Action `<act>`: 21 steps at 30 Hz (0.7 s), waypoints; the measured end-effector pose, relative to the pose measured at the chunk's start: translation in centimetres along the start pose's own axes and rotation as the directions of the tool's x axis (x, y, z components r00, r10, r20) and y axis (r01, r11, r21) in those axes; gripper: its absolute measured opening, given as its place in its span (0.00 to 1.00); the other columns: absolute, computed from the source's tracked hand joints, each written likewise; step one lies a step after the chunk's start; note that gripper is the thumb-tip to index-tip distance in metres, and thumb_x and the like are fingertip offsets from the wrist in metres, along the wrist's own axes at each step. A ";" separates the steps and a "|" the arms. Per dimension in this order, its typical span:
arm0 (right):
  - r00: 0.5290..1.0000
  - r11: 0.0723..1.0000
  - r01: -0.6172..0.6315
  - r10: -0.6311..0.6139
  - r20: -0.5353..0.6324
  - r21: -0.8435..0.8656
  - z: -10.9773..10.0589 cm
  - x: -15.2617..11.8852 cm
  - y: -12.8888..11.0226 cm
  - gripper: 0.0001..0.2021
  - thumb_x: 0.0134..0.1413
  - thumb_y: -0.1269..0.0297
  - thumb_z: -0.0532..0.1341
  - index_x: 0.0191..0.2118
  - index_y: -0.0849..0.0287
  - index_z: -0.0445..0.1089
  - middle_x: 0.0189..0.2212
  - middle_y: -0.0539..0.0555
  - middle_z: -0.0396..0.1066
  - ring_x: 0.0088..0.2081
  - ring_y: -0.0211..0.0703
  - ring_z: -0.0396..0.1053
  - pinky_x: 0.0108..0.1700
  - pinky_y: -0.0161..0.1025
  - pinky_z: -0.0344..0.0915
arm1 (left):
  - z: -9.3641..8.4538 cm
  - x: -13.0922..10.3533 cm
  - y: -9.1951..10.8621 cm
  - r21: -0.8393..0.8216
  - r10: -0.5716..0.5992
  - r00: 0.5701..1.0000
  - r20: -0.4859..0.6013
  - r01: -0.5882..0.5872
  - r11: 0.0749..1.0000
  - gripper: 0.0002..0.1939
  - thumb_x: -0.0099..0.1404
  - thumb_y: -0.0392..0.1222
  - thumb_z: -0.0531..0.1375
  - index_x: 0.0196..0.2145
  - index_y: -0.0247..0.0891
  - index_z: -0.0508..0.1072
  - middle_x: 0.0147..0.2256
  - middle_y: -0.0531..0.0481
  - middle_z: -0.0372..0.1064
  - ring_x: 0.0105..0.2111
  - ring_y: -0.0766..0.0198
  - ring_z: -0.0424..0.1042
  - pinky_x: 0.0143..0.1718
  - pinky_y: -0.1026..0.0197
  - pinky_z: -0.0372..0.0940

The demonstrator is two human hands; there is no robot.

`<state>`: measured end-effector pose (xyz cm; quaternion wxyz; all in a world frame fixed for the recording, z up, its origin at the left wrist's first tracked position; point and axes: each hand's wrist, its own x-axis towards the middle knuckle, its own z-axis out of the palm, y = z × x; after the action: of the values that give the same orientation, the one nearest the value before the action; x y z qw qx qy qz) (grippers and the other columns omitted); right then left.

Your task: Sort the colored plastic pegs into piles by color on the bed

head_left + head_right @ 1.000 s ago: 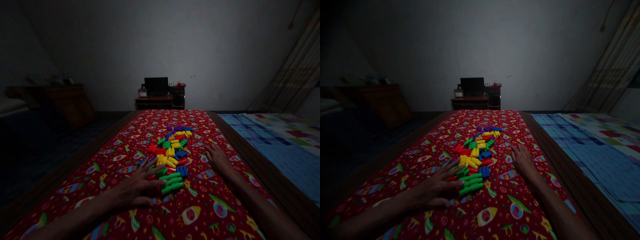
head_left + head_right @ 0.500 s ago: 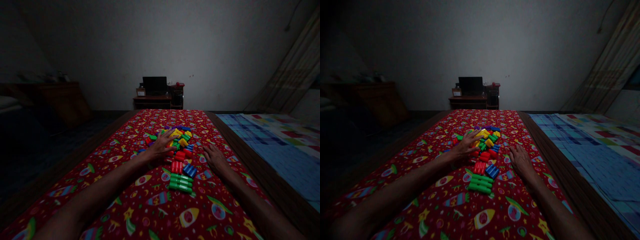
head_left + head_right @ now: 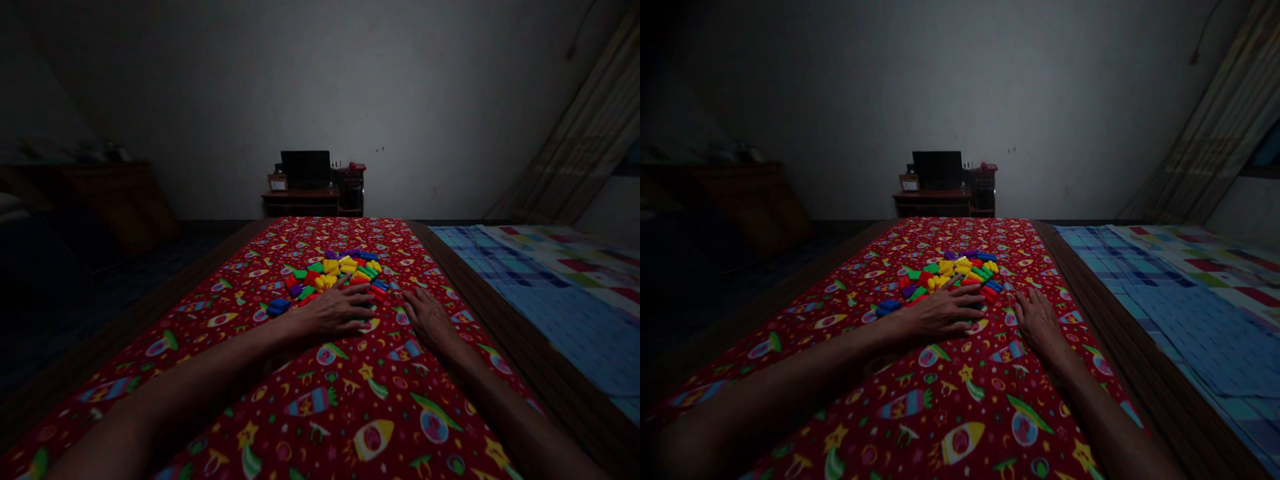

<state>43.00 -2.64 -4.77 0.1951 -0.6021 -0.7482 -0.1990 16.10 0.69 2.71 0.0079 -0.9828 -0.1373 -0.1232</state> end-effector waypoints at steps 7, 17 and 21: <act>1.000 1.000 -0.020 0.020 -0.022 0.005 0.6 -0.2 0.0 0.20 0.63 0.63 0.45 0.53 0.61 0.68 0.50 0.63 0.69 0.55 0.52 0.62 0.57 0.50 0.59 | -2.0 7.5 -8.2 -0.090 -0.390 0.916 -0.092 0.383 0.919 0.21 0.71 0.47 0.45 0.52 0.37 0.71 0.56 0.44 0.66 0.58 0.59 0.60 0.61 0.55 0.50; 0.999 0.999 -0.044 0.044 -0.003 0.028 0.2 -0.2 -0.2 0.20 0.63 0.63 0.46 0.53 0.63 0.68 0.53 0.65 0.67 0.56 0.52 0.62 0.57 0.50 0.59 | 1.1 12.1 -14.8 -0.125 -0.395 0.851 0.346 0.459 0.879 0.21 0.66 0.51 0.53 0.49 0.37 0.73 0.48 0.46 0.73 0.45 0.59 0.72 0.46 0.64 0.62; 0.999 0.999 -0.043 0.043 -0.011 0.029 0.1 -0.2 -0.3 0.19 0.63 0.64 0.46 0.52 0.62 0.68 0.52 0.63 0.68 0.56 0.52 0.62 0.58 0.51 0.59 | -0.9 8.2 -13.9 -0.193 -0.315 0.871 0.376 0.406 0.893 0.20 0.67 0.52 0.52 0.48 0.41 0.74 0.48 0.50 0.74 0.43 0.63 0.72 0.46 0.67 0.61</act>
<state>42.76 -2.79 -4.96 0.2124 -0.6141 -0.7366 -0.1876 19.77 16.21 5.29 -0.1708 -0.9377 -0.3011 0.0293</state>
